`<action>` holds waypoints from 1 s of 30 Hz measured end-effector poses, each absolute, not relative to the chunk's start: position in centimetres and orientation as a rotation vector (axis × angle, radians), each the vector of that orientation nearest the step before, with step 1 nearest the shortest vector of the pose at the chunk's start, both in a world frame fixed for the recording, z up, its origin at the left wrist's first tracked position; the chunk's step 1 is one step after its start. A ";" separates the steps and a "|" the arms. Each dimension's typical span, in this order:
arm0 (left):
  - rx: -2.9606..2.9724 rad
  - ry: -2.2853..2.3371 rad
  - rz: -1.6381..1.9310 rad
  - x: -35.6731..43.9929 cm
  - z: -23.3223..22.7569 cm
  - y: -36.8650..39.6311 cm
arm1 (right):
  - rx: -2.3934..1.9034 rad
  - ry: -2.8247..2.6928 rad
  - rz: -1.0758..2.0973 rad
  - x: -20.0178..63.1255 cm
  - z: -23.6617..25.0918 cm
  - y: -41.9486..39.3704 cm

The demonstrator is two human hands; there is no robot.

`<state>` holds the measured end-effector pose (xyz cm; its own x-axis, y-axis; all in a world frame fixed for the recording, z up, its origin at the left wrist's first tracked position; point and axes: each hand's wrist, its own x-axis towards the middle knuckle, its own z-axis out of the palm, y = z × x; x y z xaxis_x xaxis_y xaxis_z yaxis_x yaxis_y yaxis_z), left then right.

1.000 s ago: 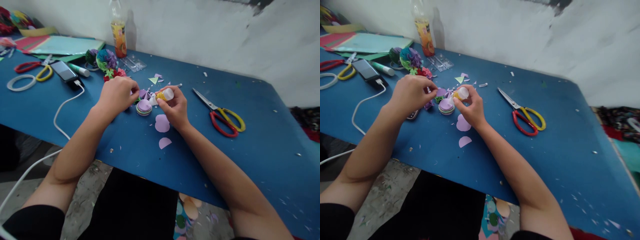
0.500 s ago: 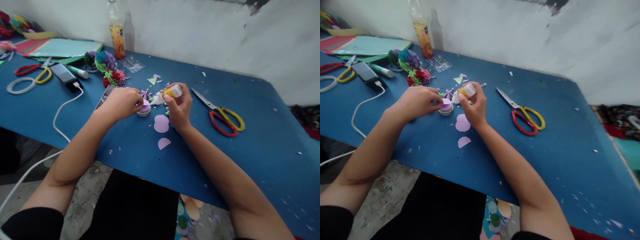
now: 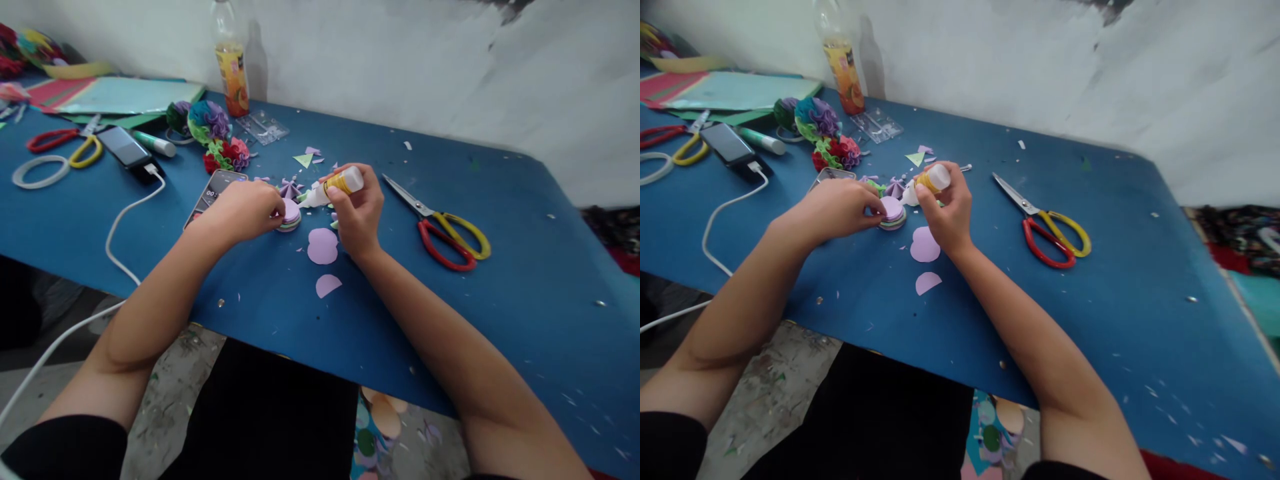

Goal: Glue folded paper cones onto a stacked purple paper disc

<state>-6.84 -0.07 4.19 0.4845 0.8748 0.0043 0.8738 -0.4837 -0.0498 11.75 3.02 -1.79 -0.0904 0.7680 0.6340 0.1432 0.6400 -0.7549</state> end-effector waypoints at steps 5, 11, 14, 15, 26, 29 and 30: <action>-2.671 -1.552 -0.081 -6.9 4.4 -0.4 | -0.828 -1.613 0.623 11.6 -1.7 2.9; -2.938 -1.289 -0.147 -4.6 4.5 -2.3 | -0.852 -1.621 0.612 11.5 -1.8 2.8; -3.042 -1.186 -0.076 -3.2 3.3 -2.9 | -0.856 -1.632 0.615 11.6 -1.9 2.9; -3.052 -1.182 -0.063 -2.8 2.8 -3.0 | -0.856 -1.634 0.618 11.6 -1.9 2.9; -3.161 -1.107 -0.043 -2.0 1.4 -2.2 | -0.815 -1.588 0.665 11.5 -1.8 3.0; -3.140 -1.076 0.019 -2.0 1.8 -2.4 | -0.814 -1.580 0.669 11.5 -1.7 2.9; -3.126 -1.063 0.038 -2.1 2.0 -2.5 | -0.806 -1.579 0.664 11.5 -1.6 2.9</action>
